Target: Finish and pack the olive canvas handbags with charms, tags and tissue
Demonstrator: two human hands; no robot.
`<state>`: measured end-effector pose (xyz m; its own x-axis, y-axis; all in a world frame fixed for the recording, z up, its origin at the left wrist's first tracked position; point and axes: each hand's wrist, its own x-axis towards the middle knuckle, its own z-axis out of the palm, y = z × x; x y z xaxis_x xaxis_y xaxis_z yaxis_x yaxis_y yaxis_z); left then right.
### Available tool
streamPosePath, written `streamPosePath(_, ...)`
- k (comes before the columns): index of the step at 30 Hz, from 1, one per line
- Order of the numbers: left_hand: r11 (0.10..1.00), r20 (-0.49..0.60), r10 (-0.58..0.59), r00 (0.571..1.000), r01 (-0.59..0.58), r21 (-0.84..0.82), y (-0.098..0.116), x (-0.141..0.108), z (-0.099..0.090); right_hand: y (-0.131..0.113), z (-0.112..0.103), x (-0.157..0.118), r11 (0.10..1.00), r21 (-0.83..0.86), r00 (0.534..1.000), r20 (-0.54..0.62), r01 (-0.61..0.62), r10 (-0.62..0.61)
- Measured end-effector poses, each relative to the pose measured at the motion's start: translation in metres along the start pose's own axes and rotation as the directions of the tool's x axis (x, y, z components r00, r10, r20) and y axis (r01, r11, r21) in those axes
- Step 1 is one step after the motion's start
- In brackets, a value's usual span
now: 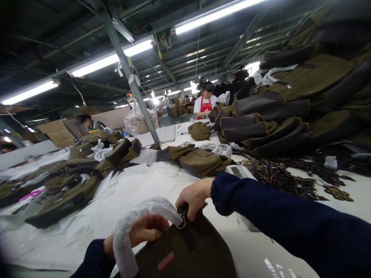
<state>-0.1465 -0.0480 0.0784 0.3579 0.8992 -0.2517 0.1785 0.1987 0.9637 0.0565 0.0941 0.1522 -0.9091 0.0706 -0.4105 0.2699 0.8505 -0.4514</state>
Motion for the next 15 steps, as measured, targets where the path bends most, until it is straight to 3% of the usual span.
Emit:
streamPosePath(3,0.998,0.072,-0.056,0.996,0.054,0.036,-0.003,0.011,-0.015,-0.002,0.006,-0.014,0.983,-0.168,0.98,-0.194,-0.067,0.033)
streamPosePath(7,0.981,0.147,-0.117,0.982,0.09,0.174,0.007,0.032,-0.031,-0.011,0.036,-0.036,0.879,-0.411,0.877,-0.48,-0.24,0.015)
streamPosePath(11,0.958,0.136,-0.115,0.984,0.074,0.277,0.027,0.06,-0.051,-0.027,0.1,-0.04,0.841,-0.328,0.693,-0.718,-0.43,0.074)
streamPosePath(12,0.948,0.107,-0.11,0.988,0.072,0.311,0.033,0.066,-0.06,-0.029,0.115,-0.036,0.843,-0.283,0.666,-0.737,-0.458,0.115)
streamPosePath(15,0.899,-0.101,-0.03,0.994,0.072,0.432,0.057,0.073,-0.09,-0.031,0.148,-0.012,0.85,-0.095,0.659,-0.679,-0.518,0.325)
